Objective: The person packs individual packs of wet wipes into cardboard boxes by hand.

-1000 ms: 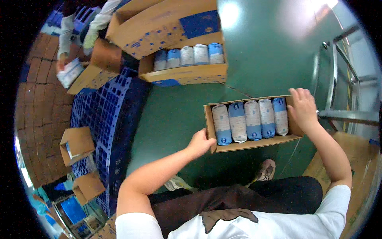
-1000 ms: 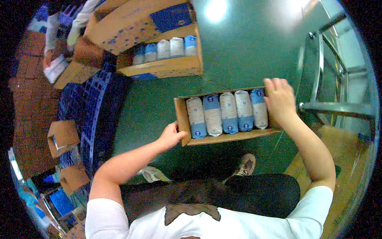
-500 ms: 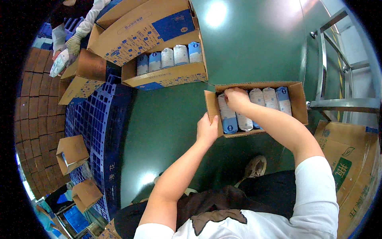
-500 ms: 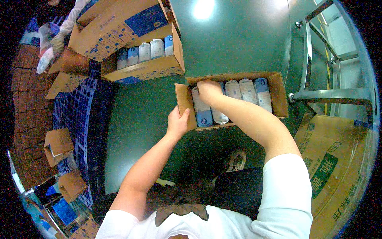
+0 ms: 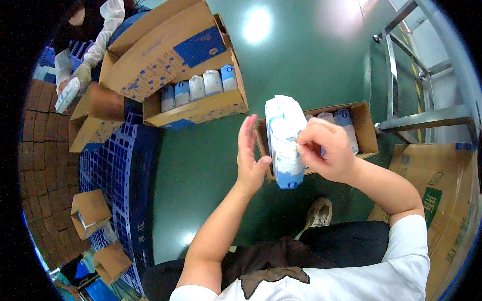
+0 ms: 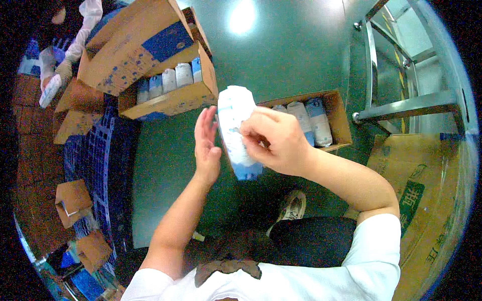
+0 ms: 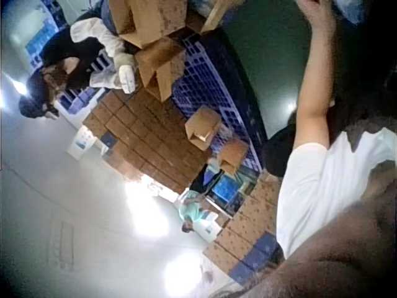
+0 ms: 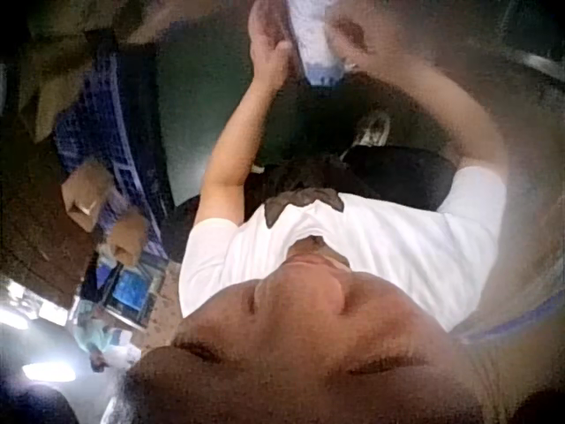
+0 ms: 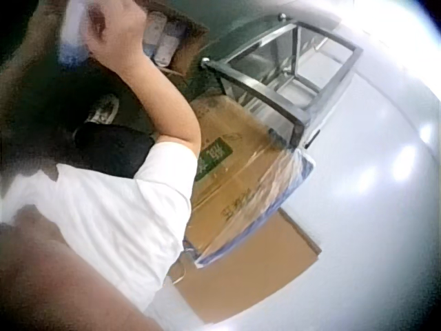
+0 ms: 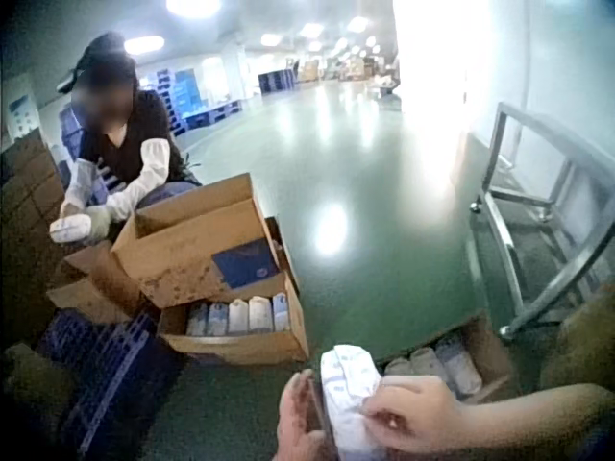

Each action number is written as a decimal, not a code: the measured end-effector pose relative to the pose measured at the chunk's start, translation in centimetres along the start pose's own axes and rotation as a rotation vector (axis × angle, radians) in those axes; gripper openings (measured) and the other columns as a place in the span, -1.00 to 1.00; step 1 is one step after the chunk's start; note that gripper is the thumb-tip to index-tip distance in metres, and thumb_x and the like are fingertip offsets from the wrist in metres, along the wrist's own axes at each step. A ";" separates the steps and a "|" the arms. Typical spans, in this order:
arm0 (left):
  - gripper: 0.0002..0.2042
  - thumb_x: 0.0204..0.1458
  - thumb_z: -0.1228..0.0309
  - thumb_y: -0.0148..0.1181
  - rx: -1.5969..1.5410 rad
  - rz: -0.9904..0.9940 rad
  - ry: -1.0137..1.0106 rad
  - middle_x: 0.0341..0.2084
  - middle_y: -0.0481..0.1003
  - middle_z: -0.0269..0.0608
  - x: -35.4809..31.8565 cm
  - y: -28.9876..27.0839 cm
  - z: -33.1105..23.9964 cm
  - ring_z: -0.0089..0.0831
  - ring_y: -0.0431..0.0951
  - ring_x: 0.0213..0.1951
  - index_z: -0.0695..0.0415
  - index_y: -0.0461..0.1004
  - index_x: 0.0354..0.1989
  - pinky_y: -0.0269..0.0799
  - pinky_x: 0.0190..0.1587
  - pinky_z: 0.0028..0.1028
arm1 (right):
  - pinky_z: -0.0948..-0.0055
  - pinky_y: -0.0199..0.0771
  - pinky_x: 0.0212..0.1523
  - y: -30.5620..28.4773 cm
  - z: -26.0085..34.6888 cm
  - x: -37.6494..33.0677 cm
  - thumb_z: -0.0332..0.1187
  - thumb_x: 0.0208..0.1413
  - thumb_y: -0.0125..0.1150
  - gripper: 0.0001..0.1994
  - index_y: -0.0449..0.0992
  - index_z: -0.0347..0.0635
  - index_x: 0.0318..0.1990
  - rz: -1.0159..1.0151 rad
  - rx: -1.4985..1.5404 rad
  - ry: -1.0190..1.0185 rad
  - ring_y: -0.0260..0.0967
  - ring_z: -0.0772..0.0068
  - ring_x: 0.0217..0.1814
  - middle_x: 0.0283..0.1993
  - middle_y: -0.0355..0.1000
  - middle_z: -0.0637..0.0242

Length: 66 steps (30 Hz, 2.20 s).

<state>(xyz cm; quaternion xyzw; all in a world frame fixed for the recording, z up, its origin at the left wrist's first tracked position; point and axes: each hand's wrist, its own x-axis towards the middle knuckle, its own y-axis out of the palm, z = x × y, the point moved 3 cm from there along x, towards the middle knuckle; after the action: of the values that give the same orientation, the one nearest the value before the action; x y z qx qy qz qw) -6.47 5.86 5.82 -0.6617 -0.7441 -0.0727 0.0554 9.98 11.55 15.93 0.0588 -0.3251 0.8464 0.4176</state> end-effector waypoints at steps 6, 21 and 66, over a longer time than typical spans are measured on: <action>-0.21 -0.24 0.00 0.29 -0.793 0.129 -0.591 -0.01 0.32 -0.16 0.8 1.3 -2.3 -0.28 0.35 0.02 0.20 0.12 0.12 0.25 0.07 -0.30 | 0.64 0.22 -0.26 -1.2 -0.2 2.1 -0.40 0.02 0.11 -0.80 0.28 -0.23 -0.22 -0.101 0.631 0.254 0.19 0.62 -0.27 -0.32 0.23 0.40; -0.38 0.07 -0.03 -0.07 -0.179 -0.404 -0.090 -0.07 0.27 -0.11 -1.4 2.3 -2.2 -0.40 0.29 -0.03 0.25 0.04 0.10 0.18 0.03 -0.41 | 0.48 0.27 -0.02 6.4 -3.8 -0.9 -0.18 -0.04 0.26 -0.46 0.22 -0.27 0.03 -0.171 0.797 0.467 0.27 0.52 -0.06 -0.12 0.37 0.29; -0.41 -0.02 0.03 0.12 0.007 -0.423 -0.175 -0.14 0.33 -0.10 3.1 -5.8 -5.6 -0.43 0.34 -0.12 0.28 0.16 -0.01 0.24 -0.06 -0.46 | 0.37 0.40 -0.16 8.8 -2.5 6.4 0.20 -0.22 0.23 -0.22 0.27 -0.43 -0.11 -0.241 0.525 0.368 0.39 0.26 -0.16 -0.26 0.41 0.05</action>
<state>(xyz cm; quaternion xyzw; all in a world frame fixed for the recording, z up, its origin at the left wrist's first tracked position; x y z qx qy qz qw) -12.69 7.18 11.68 -0.4947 -0.8684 -0.0225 -0.0237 -0.28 13.46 11.93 0.0488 -0.0061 0.8423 0.5368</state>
